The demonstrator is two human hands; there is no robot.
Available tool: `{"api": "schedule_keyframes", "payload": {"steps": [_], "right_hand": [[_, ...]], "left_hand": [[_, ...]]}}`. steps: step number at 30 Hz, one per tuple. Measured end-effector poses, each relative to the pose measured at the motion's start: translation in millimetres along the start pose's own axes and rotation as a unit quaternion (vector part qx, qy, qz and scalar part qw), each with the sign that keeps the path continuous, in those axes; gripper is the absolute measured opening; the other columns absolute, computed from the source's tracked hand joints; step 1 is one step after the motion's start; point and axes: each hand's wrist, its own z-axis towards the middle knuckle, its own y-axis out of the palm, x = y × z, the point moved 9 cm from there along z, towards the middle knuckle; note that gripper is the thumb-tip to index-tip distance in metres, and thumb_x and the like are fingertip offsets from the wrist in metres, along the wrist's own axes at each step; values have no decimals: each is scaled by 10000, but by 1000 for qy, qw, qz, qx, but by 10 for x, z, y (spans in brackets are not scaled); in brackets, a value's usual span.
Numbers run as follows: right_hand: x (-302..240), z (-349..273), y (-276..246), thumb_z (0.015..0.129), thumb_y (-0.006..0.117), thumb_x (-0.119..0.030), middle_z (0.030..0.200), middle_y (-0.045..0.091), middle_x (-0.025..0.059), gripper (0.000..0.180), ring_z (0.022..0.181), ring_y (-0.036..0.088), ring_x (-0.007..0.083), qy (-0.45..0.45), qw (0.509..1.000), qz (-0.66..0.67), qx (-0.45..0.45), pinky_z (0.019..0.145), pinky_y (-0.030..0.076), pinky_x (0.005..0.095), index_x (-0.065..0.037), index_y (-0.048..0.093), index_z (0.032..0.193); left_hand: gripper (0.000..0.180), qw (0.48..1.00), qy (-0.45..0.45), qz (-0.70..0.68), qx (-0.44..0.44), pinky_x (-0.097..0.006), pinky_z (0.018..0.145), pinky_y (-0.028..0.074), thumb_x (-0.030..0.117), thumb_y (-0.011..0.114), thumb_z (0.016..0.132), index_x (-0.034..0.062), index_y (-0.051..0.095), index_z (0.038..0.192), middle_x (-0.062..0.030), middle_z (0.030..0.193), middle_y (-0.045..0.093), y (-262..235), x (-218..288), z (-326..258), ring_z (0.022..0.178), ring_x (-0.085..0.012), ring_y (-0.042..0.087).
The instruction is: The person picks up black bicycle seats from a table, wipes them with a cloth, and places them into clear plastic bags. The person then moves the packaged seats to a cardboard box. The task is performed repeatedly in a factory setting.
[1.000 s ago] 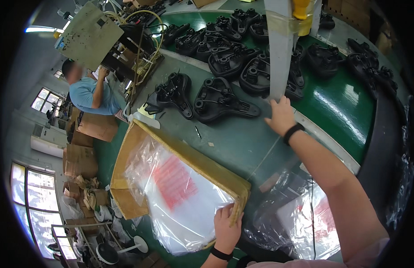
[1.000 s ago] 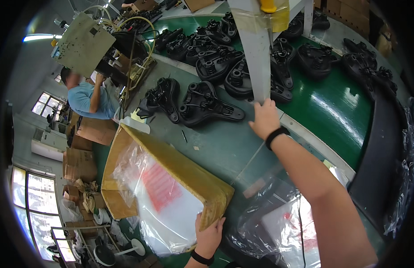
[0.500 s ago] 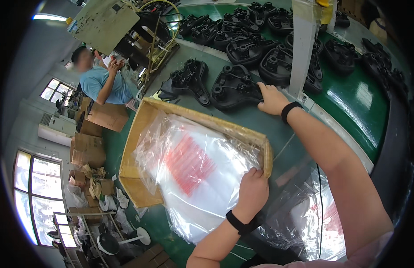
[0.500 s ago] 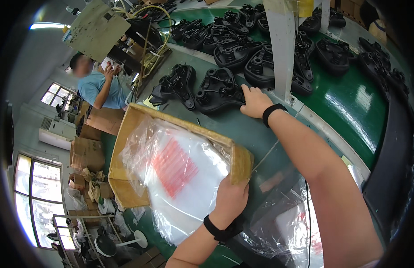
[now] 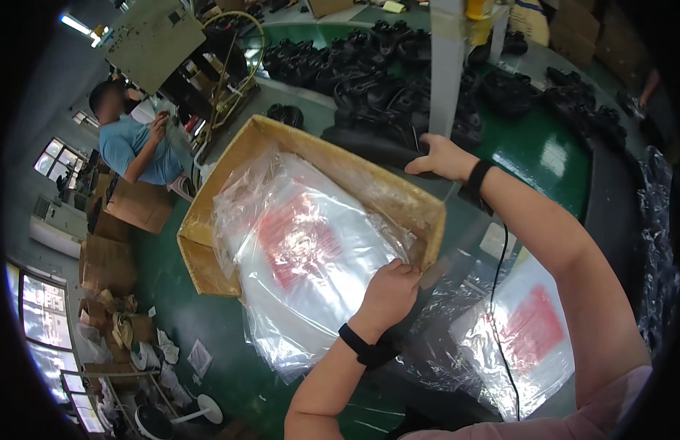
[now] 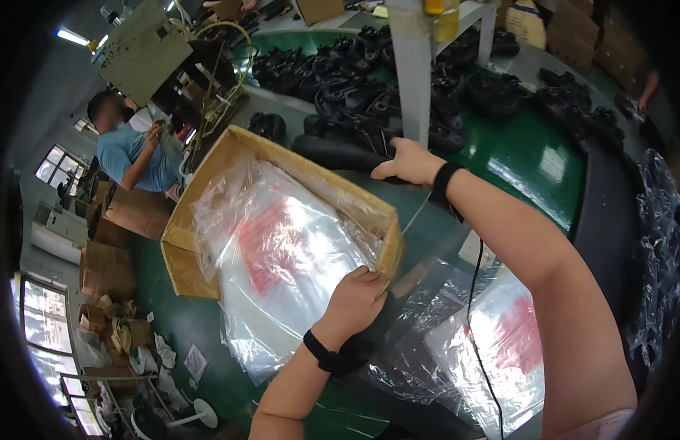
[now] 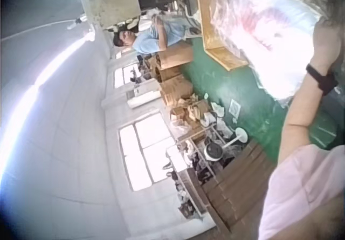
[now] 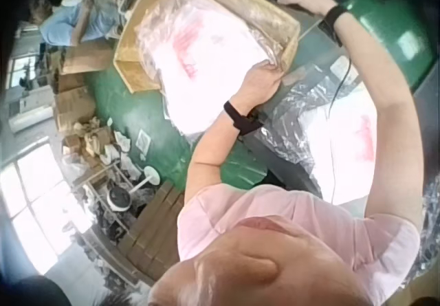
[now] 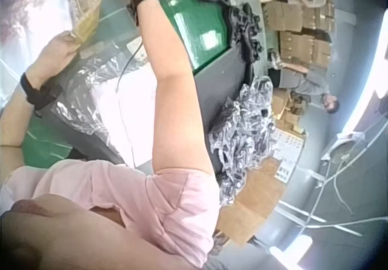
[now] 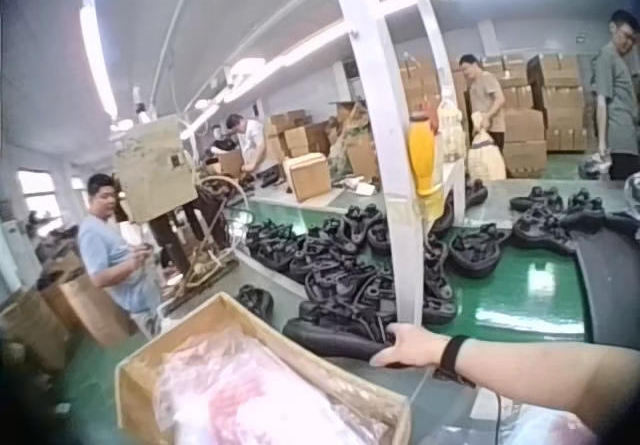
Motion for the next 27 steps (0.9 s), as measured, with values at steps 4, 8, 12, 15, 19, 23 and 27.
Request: {"api": "schedule_keyframes", "payload": {"steps": [4,8,12,15,19,23,27], "right_hand": [[92,-1026,-44,786,695,-362,853,614,148,582,530,576,204,110,841,493,-197,400,442,243,15,516,1192],[-98,-2419,-187,844,560,-475,893,569,201,769,499,542,204,-21,693,662,-285,378,410,237,97,358,1317],[-55,-3584,-232,859,545,-478,824,519,167,804,403,467,162,-30,616,746,-250,360,375,233,116,297,1339],[148,-4313,-245,887,515,-482,785,527,157,735,348,419,139,-50,564,794,-220,329,345,225,100,342,1302],[686,-5179,24,911,499,-452,758,545,168,599,360,433,159,23,568,818,-87,308,344,228,49,431,1232],[857,-6016,166,907,530,-427,743,538,151,527,359,421,137,48,555,822,-116,280,294,223,42,479,1140],[1362,-6615,-12,833,660,-358,707,543,76,550,402,454,95,37,747,663,-38,316,315,211,65,457,1119]], "left_hand": [[178,1000,-1,3,13,-395,786,488,102,637,734,3,649,882,-133,839,642,-6,42,-115,860,-322,584],[203,998,-39,46,2,-440,781,478,82,652,744,-6,638,927,-155,864,642,-20,116,-152,876,-350,583],[394,980,-59,45,186,-460,900,418,146,663,790,-26,589,1136,-218,1094,588,-498,926,-361,1018,-396,535],[597,981,86,5,177,-509,1018,326,302,699,772,61,540,1295,-179,1299,522,-600,2437,-512,1230,-405,437],[570,971,214,89,-53,-652,1046,184,442,628,807,233,528,1328,-129,1414,429,220,4065,-301,1329,-453,307],[593,980,173,37,92,-517,1039,321,436,636,799,158,545,1315,-146,1334,513,343,3984,184,1245,-403,440],[469,961,-119,142,-204,-374,894,459,398,458,957,6,665,1109,-203,1011,679,1147,2435,157,956,-348,636]]}}
